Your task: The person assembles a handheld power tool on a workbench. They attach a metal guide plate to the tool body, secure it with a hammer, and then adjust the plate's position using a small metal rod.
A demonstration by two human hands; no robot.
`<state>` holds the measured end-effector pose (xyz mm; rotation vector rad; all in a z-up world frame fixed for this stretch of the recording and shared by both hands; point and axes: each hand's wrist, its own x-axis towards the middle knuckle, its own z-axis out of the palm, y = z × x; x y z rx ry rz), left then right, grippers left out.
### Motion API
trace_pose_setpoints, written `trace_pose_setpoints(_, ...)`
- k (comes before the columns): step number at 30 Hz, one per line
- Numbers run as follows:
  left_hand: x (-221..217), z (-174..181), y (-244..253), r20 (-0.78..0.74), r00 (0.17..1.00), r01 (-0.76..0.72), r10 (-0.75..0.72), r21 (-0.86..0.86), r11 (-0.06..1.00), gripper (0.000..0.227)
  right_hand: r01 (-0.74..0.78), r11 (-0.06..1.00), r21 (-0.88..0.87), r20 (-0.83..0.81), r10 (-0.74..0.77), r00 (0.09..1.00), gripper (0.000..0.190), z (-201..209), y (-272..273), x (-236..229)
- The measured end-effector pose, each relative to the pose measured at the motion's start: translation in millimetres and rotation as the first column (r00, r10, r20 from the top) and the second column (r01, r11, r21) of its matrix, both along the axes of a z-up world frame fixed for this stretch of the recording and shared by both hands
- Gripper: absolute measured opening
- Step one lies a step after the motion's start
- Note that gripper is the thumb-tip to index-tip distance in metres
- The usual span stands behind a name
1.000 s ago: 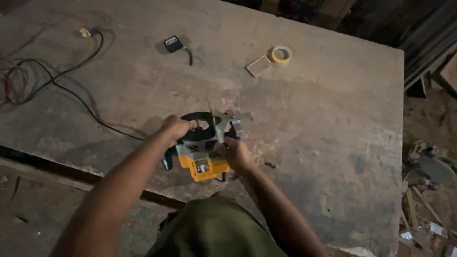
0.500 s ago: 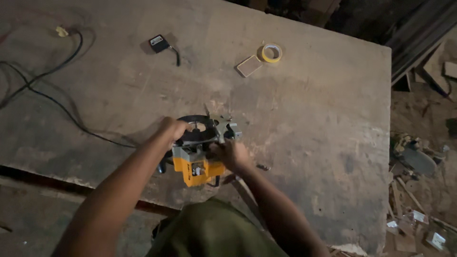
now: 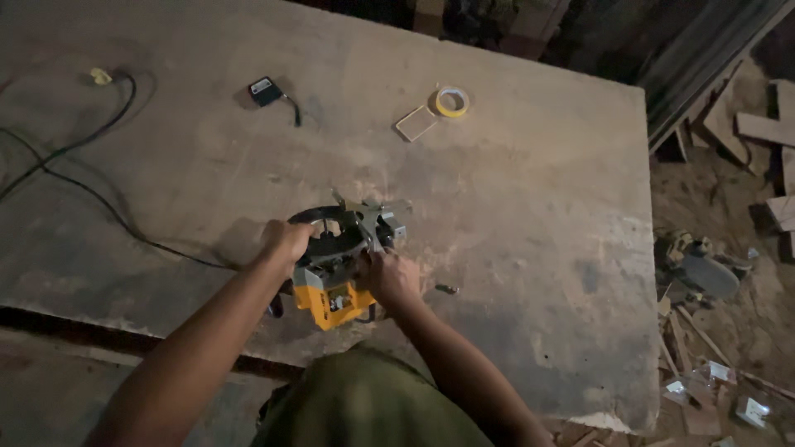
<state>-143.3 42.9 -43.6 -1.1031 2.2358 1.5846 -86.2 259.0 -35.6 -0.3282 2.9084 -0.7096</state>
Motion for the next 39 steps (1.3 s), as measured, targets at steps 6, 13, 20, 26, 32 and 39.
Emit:
trace_pose_setpoints(6, 21.5, 2.6, 4.8, 0.009, 0.997, -0.078, 0.077, 0.094, 0.993, 0.053, 0.017, 0.999, 0.037, 0.151, -0.022, 0.988, 0.037, -12.5, 2.4, 9.8)
trace_pose_setpoints(13, 20.2, -4.6, 5.3, -0.025, 1.0, -0.001, -0.004, -0.221, 0.975, 0.061, 0.175, 0.98, -0.094, 0.118, -0.163, 0.979, 0.042, -18.1, 3.0, 13.2)
trace_pose_setpoints(20, 19.8, -3.6, 2.8, -0.061, 0.998, -0.009, 0.009, 0.009, 1.0, 0.06, 0.176, 0.904, -0.389, 0.061, -0.165, 0.984, 0.033, -28.5, 17.8, 14.1)
trace_pose_setpoints(26, 43.7, 45.6, -16.2, -0.001, 0.978, 0.208, -0.208, -0.05, 0.977, 0.058, 0.147, 0.846, -0.513, 0.505, 0.159, 0.848, 0.03, -15.0, 31.2, 13.3)
trace_pose_setpoints(32, 68.8, 48.1, -53.5, -0.019, 0.948, 0.315, -0.317, -0.069, 0.947, 0.049, -0.512, 0.705, -0.491, 0.047, 0.609, 0.792, 0.032, -28.9, -0.8, 19.5)
trace_pose_setpoints(39, 88.4, 9.4, -79.9, -0.124, 0.929, 0.333, -0.349, -0.137, 0.933, 0.044, -0.691, 0.7, -0.178, -0.103, 0.686, 0.721, 0.038, -29.9, -4.7, 25.7)
